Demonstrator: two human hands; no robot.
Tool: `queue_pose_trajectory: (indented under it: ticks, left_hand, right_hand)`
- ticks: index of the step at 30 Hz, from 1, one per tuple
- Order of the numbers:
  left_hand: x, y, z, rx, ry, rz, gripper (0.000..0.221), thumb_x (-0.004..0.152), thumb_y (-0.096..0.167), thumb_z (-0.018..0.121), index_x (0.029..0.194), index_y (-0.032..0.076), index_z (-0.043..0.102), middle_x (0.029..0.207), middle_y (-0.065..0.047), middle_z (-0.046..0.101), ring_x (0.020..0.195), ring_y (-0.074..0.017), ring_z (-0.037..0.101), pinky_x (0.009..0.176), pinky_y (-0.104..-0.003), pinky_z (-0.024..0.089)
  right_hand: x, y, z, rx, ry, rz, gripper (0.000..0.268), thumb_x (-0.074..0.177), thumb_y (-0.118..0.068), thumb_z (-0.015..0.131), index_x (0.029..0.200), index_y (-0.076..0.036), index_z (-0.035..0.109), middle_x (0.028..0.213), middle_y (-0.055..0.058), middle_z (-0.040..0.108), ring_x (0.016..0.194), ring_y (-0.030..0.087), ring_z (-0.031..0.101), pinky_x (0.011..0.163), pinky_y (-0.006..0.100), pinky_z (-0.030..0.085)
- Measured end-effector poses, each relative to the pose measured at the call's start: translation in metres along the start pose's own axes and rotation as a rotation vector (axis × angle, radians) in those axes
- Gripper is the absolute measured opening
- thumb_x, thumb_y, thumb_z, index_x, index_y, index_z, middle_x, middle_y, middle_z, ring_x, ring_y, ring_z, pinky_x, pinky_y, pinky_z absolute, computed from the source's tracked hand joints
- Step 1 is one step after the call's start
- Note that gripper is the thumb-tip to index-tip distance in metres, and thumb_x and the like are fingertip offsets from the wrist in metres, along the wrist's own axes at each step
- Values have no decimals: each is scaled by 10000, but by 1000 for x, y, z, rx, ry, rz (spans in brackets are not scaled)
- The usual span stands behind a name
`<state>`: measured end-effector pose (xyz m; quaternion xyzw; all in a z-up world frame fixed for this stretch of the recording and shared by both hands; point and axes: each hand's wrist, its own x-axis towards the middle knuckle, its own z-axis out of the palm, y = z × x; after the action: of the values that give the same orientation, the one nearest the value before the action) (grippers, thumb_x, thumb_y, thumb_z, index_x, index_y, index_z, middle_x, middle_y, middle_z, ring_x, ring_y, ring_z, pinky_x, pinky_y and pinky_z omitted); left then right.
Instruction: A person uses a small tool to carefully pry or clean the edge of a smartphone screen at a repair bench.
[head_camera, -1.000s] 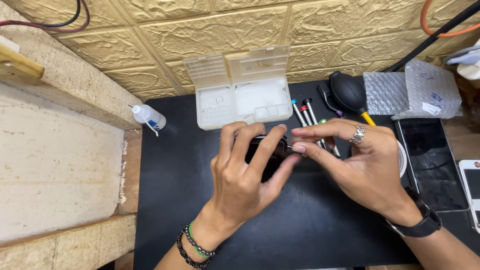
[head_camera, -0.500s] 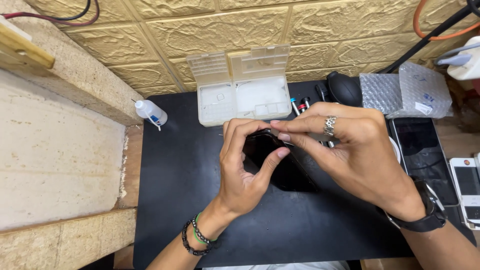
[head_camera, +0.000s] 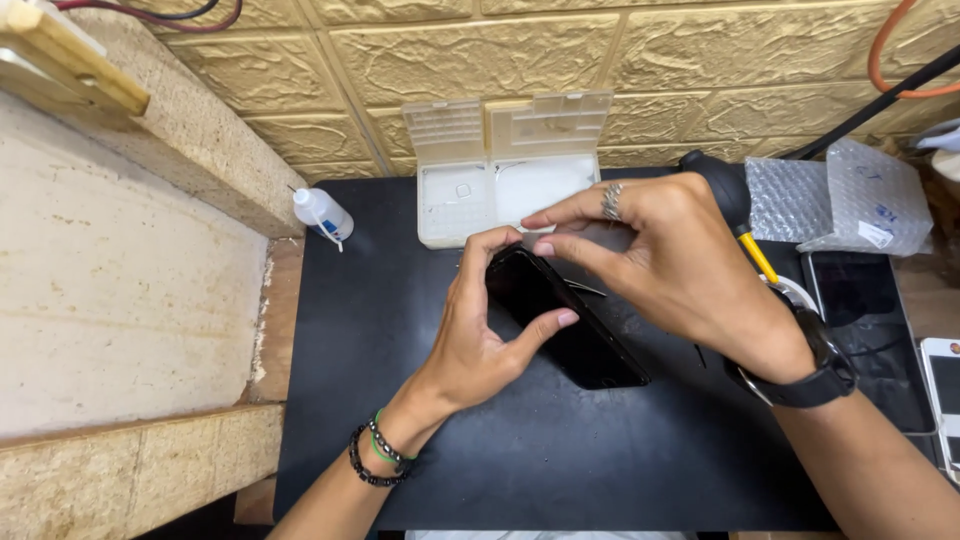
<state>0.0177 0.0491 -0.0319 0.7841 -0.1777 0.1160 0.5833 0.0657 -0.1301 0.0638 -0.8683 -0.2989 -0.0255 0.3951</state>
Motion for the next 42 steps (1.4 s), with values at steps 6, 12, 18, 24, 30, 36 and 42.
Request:
queue_pose_trajectory:
  ticks: [6, 12, 18, 24, 30, 36, 42]
  left_hand:
    - [-2, -12, 12, -324, -13, -35, 556, 892, 160, 771, 1297, 73, 400, 1321, -119, 548, 1299, -214, 516, 1171, -340, 390]
    - [-2, -26, 15, -502, -45, -87, 501, 855, 95, 803, 1217, 65, 458, 1238, -121, 599, 1249, -204, 565, 1134, -314, 426]
    - [-3, -33, 13, -584, -33, -143, 510, 796, 45, 852, 1181, 74, 518, 1231, -116, 660, 1218, -174, 603, 1096, -270, 453]
    - [-7, -49, 19, -641, 61, -203, 379, 958, 17, 653, 1310, 25, 512, 1179, -109, 631, 1173, -166, 593, 1090, -269, 440]
    - [-13, -18, 26, -68, 221, -26, 291, 993, 136, 641, 1252, 41, 549, 1212, -97, 605, 1135, -203, 596, 1002, -321, 489]
    - [-15, 1, 32, 49, 369, 21, 366, 887, 103, 781, 1166, 27, 557, 1156, -124, 608, 1117, -233, 622, 947, -322, 547]
    - [-15, 4, 31, 91, 402, -24, 456, 834, 216, 824, 1162, 57, 550, 1132, -91, 610, 1071, -227, 637, 903, -346, 562]
  right_hand:
    - [16, 4, 11, -110, -120, -73, 134, 907, -187, 753, 979, -106, 831, 945, 37, 826, 903, 160, 793, 769, 285, 572]
    - [16, 15, 21, -192, -152, -31, 135, 890, -227, 760, 977, -168, 845, 922, 26, 823, 891, 215, 779, 744, 340, 551]
    - [17, 6, 23, -395, -241, 53, 166, 900, -293, 733, 1028, -246, 827, 962, 53, 800, 917, 377, 717, 671, 494, 520]
    - [3, 13, 48, -815, -122, -56, 69, 813, -145, 676, 876, -162, 700, 826, 44, 726, 664, 414, 714, 508, 517, 497]
    - [2, 11, 34, -457, -103, 71, 214, 942, -232, 596, 996, -170, 793, 956, 77, 787, 828, 435, 693, 543, 537, 465]
    - [-2, 12, 34, -379, -62, 50, 196, 941, -232, 599, 986, -192, 786, 959, 27, 792, 827, 372, 703, 573, 516, 464]
    - [4, 11, 30, -324, -103, -5, 197, 922, -223, 669, 1044, -193, 820, 983, 48, 808, 879, 314, 741, 680, 451, 519]
